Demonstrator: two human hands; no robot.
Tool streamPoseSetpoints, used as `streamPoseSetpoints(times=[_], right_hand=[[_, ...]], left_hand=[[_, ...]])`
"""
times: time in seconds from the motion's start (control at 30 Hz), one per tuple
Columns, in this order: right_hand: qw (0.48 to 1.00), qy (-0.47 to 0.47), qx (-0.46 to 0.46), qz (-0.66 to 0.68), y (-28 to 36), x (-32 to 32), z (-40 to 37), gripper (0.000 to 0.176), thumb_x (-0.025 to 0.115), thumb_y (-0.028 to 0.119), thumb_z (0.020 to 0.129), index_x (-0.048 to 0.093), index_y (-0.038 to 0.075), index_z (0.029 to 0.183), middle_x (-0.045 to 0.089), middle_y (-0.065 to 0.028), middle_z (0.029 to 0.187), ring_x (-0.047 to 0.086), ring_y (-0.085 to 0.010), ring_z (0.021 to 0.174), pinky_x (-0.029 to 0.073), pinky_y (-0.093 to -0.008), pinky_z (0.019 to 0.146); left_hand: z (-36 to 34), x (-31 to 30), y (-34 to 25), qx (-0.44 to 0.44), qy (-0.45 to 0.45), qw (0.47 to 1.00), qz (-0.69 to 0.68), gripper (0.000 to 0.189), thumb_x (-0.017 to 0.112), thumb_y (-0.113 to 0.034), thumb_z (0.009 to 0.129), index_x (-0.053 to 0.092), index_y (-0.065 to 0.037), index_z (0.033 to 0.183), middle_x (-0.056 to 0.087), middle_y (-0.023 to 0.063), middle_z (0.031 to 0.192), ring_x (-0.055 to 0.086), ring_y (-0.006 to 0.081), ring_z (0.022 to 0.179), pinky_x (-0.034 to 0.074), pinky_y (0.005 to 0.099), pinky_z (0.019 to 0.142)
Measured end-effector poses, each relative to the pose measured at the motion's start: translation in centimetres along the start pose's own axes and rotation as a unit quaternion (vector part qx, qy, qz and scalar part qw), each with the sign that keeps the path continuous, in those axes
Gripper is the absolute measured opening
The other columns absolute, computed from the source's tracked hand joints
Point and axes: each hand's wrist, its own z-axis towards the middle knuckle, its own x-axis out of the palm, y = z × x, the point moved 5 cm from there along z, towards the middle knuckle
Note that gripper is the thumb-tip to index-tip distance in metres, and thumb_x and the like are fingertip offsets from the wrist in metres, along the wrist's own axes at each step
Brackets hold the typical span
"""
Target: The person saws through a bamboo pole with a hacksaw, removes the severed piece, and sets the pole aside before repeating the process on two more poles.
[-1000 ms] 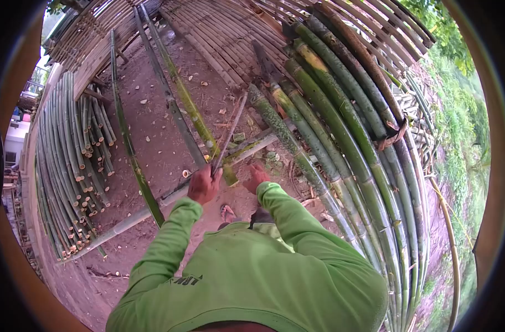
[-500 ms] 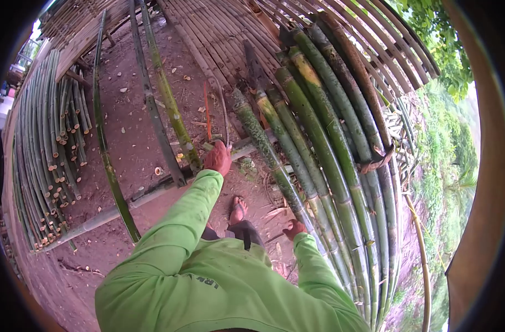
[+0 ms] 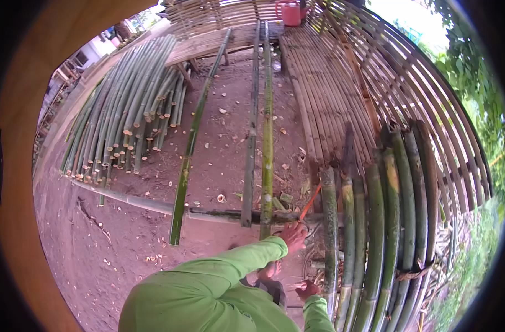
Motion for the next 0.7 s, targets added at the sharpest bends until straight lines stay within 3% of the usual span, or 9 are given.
streamPoseSetpoints(times=[0.03,0.13,0.23,0.27,0.33,0.43,0.47,0.57,0.7], right_hand=[[1.000,0.010,-0.007,0.000,1.8,-1.5,0.3,0.069,0.077,0.045,0.064,0.057,0.007,0.117,0.066,-0.0146,0.104,0.063,-0.0298,0.098,0.049,-0.0401,0.088],[0.984,-0.113,-0.136,-0.016,9.2,-4.5,1.8,0.070,0.076,0.048,0.065,0.057,0.006,0.117,0.066,-0.0167,0.103,0.063,-0.0327,0.098,0.049,-0.0411,0.088],[0.988,-0.064,-0.093,0.106,20.2,-7.7,1.7,0.066,0.075,0.048,0.066,0.060,0.005,0.113,0.066,-0.0186,0.101,0.062,-0.0347,0.098,0.048,-0.0423,0.086],[0.993,-0.056,-0.078,0.073,20.6,-6.5,3.7,0.063,0.074,0.048,0.067,0.061,0.004,0.111,0.066,-0.0187,0.100,0.062,-0.0342,0.098,0.048,-0.0421,0.086],[0.998,-0.043,-0.047,0.004,21.8,-3.2,8.5,0.059,0.073,0.048,0.068,0.064,0.004,0.106,0.067,-0.0190,0.098,0.062,-0.0332,0.098,0.047,-0.0418,0.085],[0.985,-0.132,-0.048,0.100,24.3,-2.0,7.7,0.045,0.070,0.043,0.074,0.067,0.003,0.095,0.068,-0.0170,0.096,0.064,-0.0299,0.092,0.048,-0.0411,0.082],[0.956,-0.130,-0.163,0.206,23.0,0.3,10.2,0.036,0.068,0.036,0.078,0.064,0.007,0.098,0.067,-0.0116,0.085,0.063,-0.0284,0.079,0.050,-0.0432,0.067],[0.864,-0.037,0.064,0.499,23.6,1.6,9.2,0.049,0.070,0.037,0.077,0.054,0.006,0.112,0.063,-0.0093,0.082,0.058,-0.0259,0.070,0.048,-0.0379,0.055],[0.877,0.050,0.051,0.475,23.2,2.3,12.0,0.040,0.068,0.034,0.080,0.050,0.012,0.110,0.056,-0.0046,0.073,0.051,-0.0208,0.055,0.041,-0.0343,0.043]], left_hand=[[-1.3,-1.7,-0.6,0.006,-0.013,1.000,-0.007,0.055,0.071,-0.043,0.068,0.055,-0.007,0.106,0.052,0.0105,0.112,0.044,0.0303,0.113,0.040,0.0530,0.083],[-5.3,-2.7,1.5,0.003,-0.083,0.985,-0.153,0.047,0.070,-0.035,0.071,0.055,-0.007,0.106,0.052,0.0150,0.111,0.048,0.0339,0.108,0.041,0.0516,0.084],[-10.5,-1.8,5.1,0.015,-0.115,0.976,-0.185,0.039,0.066,-0.032,0.073,0.056,-0.007,0.100,0.055,0.0163,0.100,0.054,0.0357,0.096,0.045,0.0494,0.080],[-12.5,-0.9,6.5,0.018,-0.109,0.970,-0.218,0.037,0.065,-0.033,0.073,0.056,-0.006,0.097,0.056,0.0163,0.096,0.056,0.0355,0.091,0.046,0.0500,0.076],[-16.4,-2.6,8.4,0.090,-0.199,0.968,-0.127,0.032,0.061,-0.031,0.074,0.057,-0.004,0.091,0.058,0.0169,0.087,0.058,0.0369,0.082,0.048,0.0482,0.071],[-21.1,-6.1,10.5,-0.049,0.019,0.984,-0.172,0.028,0.063,-0.032,0.077,0.058,-0.006,0.087,0.059,0.0168,0.087,0.057,0.0383,0.084,0.046,0.0500,0.076],[-22.2,-5.2,11.7,-0.061,0.027,0.981,-0.182,0.029,0.062,-0.033,0.078,0.058,-0.006,0.087,0.059,0.0173,0.087,0.057,0.0386,0.084,0.045,0.0500,0.076],[-25.3,-2.8,15.0,-0.105,0.040,0.970,-0.215,0.030,0.061,-0.033,0.078,0.058,-0.005,0.087,0.059,0.0186,0.086,0.057,0.0389,0.084,0.045,0.0498,0.076],[-29.7,-4.2,16.7,-0.157,0.041,0.952,-0.259,0.030,0.060,-0.033,0.077,0.058,-0.004,0.086,0.060,0.0196,0.085,0.058,0.0379,0.083,0.045,0.0489,0.075]])
